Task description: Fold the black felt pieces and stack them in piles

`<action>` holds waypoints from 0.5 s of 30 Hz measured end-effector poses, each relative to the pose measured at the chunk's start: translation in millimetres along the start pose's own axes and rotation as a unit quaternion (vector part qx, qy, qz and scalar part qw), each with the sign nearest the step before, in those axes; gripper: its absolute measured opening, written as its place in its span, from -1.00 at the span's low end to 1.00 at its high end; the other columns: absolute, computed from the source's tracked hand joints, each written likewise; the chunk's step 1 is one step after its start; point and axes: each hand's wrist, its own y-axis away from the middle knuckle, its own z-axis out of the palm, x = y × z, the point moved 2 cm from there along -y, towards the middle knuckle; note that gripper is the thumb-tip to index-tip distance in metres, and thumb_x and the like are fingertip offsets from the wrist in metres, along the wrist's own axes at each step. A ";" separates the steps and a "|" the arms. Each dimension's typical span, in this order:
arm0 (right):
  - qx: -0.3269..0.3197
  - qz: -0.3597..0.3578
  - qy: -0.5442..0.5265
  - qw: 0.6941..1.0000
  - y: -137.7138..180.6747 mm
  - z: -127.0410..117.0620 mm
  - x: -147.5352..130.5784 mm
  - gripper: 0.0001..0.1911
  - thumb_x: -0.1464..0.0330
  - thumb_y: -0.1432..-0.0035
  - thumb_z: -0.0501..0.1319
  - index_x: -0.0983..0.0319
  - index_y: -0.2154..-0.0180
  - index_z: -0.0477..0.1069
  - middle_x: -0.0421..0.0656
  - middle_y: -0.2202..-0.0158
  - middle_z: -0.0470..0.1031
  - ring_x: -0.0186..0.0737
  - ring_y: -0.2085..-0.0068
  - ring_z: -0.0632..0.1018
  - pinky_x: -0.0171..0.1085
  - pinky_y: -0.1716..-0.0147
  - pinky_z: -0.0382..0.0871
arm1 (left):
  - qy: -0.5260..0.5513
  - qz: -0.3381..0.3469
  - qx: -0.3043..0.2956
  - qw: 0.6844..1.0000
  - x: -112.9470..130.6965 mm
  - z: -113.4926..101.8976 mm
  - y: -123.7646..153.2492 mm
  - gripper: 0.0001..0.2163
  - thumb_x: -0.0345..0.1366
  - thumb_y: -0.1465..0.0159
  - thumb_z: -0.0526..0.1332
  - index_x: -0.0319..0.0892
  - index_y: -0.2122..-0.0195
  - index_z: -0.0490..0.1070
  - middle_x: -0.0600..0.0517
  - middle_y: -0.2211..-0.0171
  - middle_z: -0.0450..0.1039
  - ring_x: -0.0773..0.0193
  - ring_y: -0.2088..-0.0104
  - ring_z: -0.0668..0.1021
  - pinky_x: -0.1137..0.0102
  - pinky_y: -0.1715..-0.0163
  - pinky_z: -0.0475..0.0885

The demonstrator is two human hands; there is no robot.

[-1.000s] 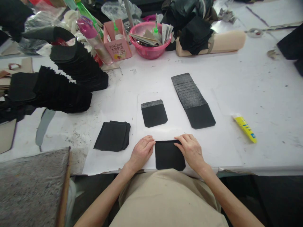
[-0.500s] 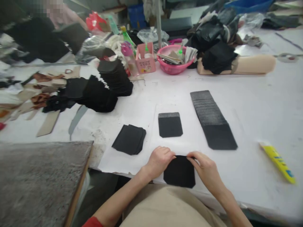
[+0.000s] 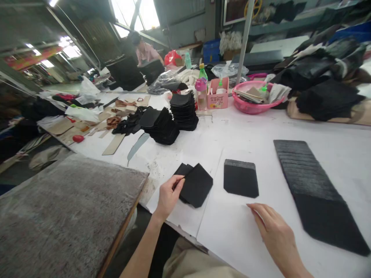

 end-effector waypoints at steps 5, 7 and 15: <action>0.019 -0.051 0.067 0.996 -18.9 18.9 -6.6 -0.67 0.23 -0.42 -0.03 0.23 0.03 0.43 -0.04 0.04 0.50 -0.03 0.05 0.50 -0.10 0.11 0.38 | -0.277 0.048 0.068 0.957 -38.0 -2.0 -2.6 -0.81 -0.30 -0.40 0.08 -0.20 0.16 0.47 -0.07 0.24 0.49 0.10 0.19 0.51 0.28 0.15 0.40; 0.013 -0.061 0.082 0.995 -22.9 24.4 -6.8 -0.68 0.27 -0.41 0.00 0.24 -0.01 0.42 -0.02 0.01 0.48 -0.03 0.01 0.49 -0.09 0.09 0.37 | -0.310 0.060 0.075 0.946 -44.9 1.5 0.0 -0.81 -0.30 -0.39 0.08 -0.21 0.12 0.46 -0.08 0.24 0.47 0.09 0.19 0.49 0.28 0.17 0.40; 0.012 -0.077 0.066 0.995 -25.7 30.1 -5.4 -0.81 0.42 -0.36 0.12 0.22 0.06 0.47 -0.10 0.10 0.51 -0.15 0.08 0.47 -0.20 0.11 0.30 | -0.327 0.188 0.146 0.915 -37.5 6.0 3.2 -0.82 -0.32 -0.36 0.17 -0.23 0.08 0.48 -0.12 0.19 0.42 0.04 0.17 0.46 0.17 0.12 0.41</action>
